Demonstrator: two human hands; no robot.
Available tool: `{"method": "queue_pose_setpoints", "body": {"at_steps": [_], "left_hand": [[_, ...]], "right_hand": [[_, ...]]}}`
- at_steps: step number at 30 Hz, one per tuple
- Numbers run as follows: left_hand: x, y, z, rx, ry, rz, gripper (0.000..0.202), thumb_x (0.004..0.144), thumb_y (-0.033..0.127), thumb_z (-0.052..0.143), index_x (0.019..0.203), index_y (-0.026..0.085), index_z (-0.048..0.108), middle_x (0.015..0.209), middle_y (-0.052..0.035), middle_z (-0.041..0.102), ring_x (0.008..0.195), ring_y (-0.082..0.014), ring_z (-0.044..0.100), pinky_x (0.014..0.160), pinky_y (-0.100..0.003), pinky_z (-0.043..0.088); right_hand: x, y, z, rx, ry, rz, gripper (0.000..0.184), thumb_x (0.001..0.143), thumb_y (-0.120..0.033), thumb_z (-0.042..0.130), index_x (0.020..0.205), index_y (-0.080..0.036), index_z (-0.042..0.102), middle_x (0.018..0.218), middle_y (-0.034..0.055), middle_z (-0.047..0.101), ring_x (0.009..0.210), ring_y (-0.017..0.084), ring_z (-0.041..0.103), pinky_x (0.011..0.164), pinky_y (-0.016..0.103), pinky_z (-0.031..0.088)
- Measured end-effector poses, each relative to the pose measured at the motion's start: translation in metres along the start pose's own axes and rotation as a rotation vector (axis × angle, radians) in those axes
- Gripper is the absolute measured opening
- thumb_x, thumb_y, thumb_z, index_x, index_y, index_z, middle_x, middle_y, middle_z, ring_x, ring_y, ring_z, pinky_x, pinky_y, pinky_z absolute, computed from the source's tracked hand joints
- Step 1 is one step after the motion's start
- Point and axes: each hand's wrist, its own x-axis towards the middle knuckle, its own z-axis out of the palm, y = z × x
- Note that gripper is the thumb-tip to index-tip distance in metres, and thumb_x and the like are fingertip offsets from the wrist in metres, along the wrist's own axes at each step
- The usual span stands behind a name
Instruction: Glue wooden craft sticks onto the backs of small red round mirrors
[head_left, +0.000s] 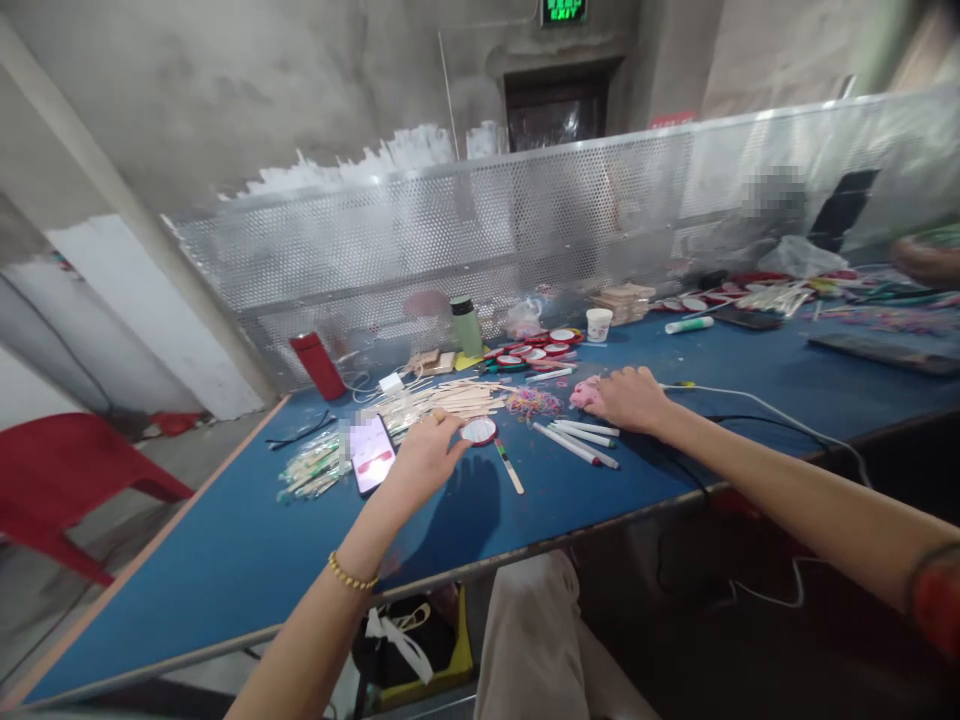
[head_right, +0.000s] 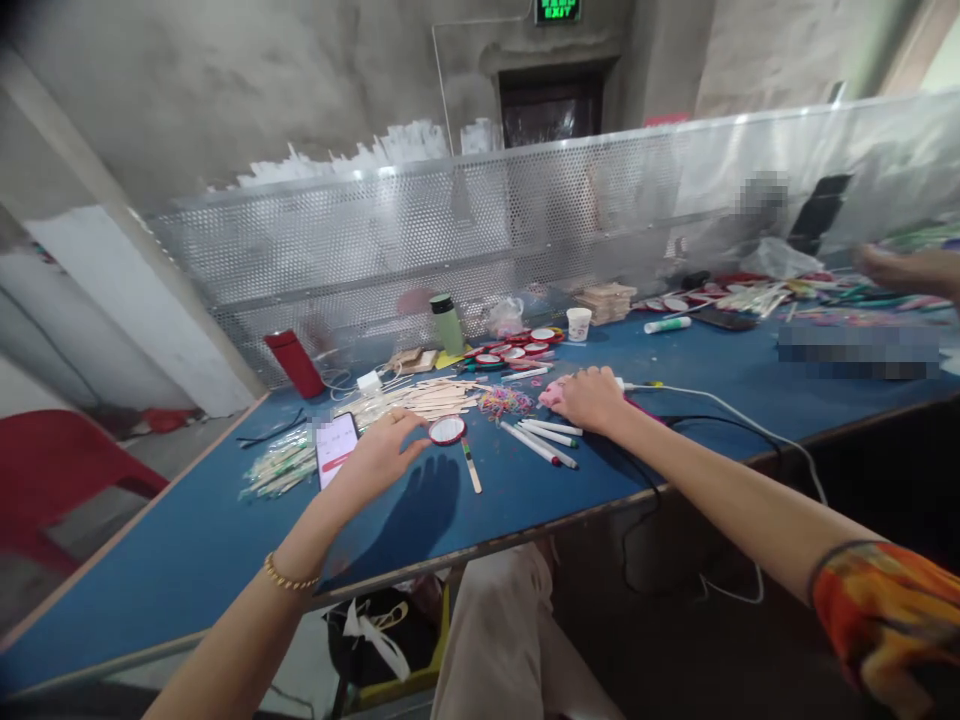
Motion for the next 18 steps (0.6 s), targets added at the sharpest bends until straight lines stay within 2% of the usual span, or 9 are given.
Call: {"method": "queue_pose_setpoints", "body": {"at_steps": [2, 4, 8, 11, 13, 16, 18], "left_hand": [[0.008, 0.0, 0.006, 0.128, -0.103, -0.049, 0.017, 0.088, 0.02, 0.056, 0.1, 0.013, 0.066, 0.107, -0.0138, 0.064, 0.102, -0.0249, 0.061, 0.089, -0.039, 0.047], [0.016, 0.001, 0.014, 0.214, -0.208, -0.028, 0.015, 0.087, 0.016, 0.057, 0.097, 0.012, 0.067, 0.104, -0.0145, 0.066, 0.1, -0.026, 0.063, 0.088, -0.039, 0.047], [0.027, 0.001, 0.028, 0.317, -0.265, -0.025, 0.021, 0.089, 0.009, 0.048, 0.094, 0.011, 0.068, 0.101, -0.0158, 0.067, 0.098, -0.0261, 0.064, 0.085, -0.037, 0.046], [0.027, -0.005, 0.034, 0.324, -0.24, 0.05, 0.025, 0.09, 0.007, 0.044, 0.091, 0.012, 0.068, 0.097, -0.0148, 0.067, 0.094, -0.025, 0.064, 0.083, -0.037, 0.046], [0.022, -0.008, 0.036, 0.324, -0.173, 0.131, 0.025, 0.091, 0.008, 0.042, 0.089, 0.013, 0.067, 0.094, -0.014, 0.066, 0.092, -0.0241, 0.062, 0.083, -0.038, 0.045], [0.007, -0.006, 0.032, 0.342, -0.055, 0.265, 0.024, 0.091, 0.007, 0.042, 0.088, 0.014, 0.065, 0.094, -0.0124, 0.064, 0.089, -0.0222, 0.06, 0.081, -0.037, 0.043], [-0.005, 0.001, 0.025, 0.341, -0.019, 0.375, 0.023, 0.093, 0.009, 0.042, 0.089, 0.015, 0.064, 0.091, -0.0109, 0.063, 0.085, -0.0214, 0.057, 0.076, -0.036, 0.042]], "right_hand": [[-0.011, -0.003, -0.011, 0.007, 0.131, -0.038, 0.044, 0.095, -0.048, 0.046, 0.103, -0.013, 0.071, 0.108, 0.0205, 0.069, 0.105, 0.033, 0.057, 0.083, 0.04, 0.035], [-0.024, -0.013, -0.024, 0.045, 0.259, -0.08, 0.041, 0.096, -0.044, 0.046, 0.098, -0.011, 0.07, 0.103, 0.0199, 0.069, 0.103, 0.033, 0.056, 0.083, 0.04, 0.034], [-0.043, -0.043, -0.039, 0.2, 0.312, -0.227, 0.03, 0.094, -0.037, 0.051, 0.091, -0.015, 0.071, 0.097, 0.0151, 0.07, 0.094, 0.028, 0.056, 0.081, 0.038, 0.035], [-0.043, -0.066, -0.038, 0.363, 0.334, -0.334, 0.024, 0.093, -0.031, 0.053, 0.088, -0.016, 0.071, 0.094, 0.014, 0.071, 0.093, 0.027, 0.059, 0.085, 0.038, 0.038], [-0.036, -0.078, -0.034, 0.51, 0.328, -0.357, 0.021, 0.093, -0.026, 0.053, 0.085, -0.016, 0.07, 0.092, 0.0124, 0.07, 0.091, 0.024, 0.061, 0.083, 0.034, 0.04], [-0.02, -0.093, -0.029, 0.727, 0.293, -0.338, 0.02, 0.091, -0.017, 0.051, 0.08, -0.016, 0.068, 0.085, 0.0085, 0.071, 0.082, 0.019, 0.063, 0.077, 0.029, 0.042], [-0.009, -0.101, -0.028, 0.828, 0.265, -0.286, 0.022, 0.09, -0.02, 0.051, 0.076, -0.016, 0.067, 0.078, 0.0063, 0.07, 0.076, 0.018, 0.063, 0.072, 0.027, 0.042]]}}
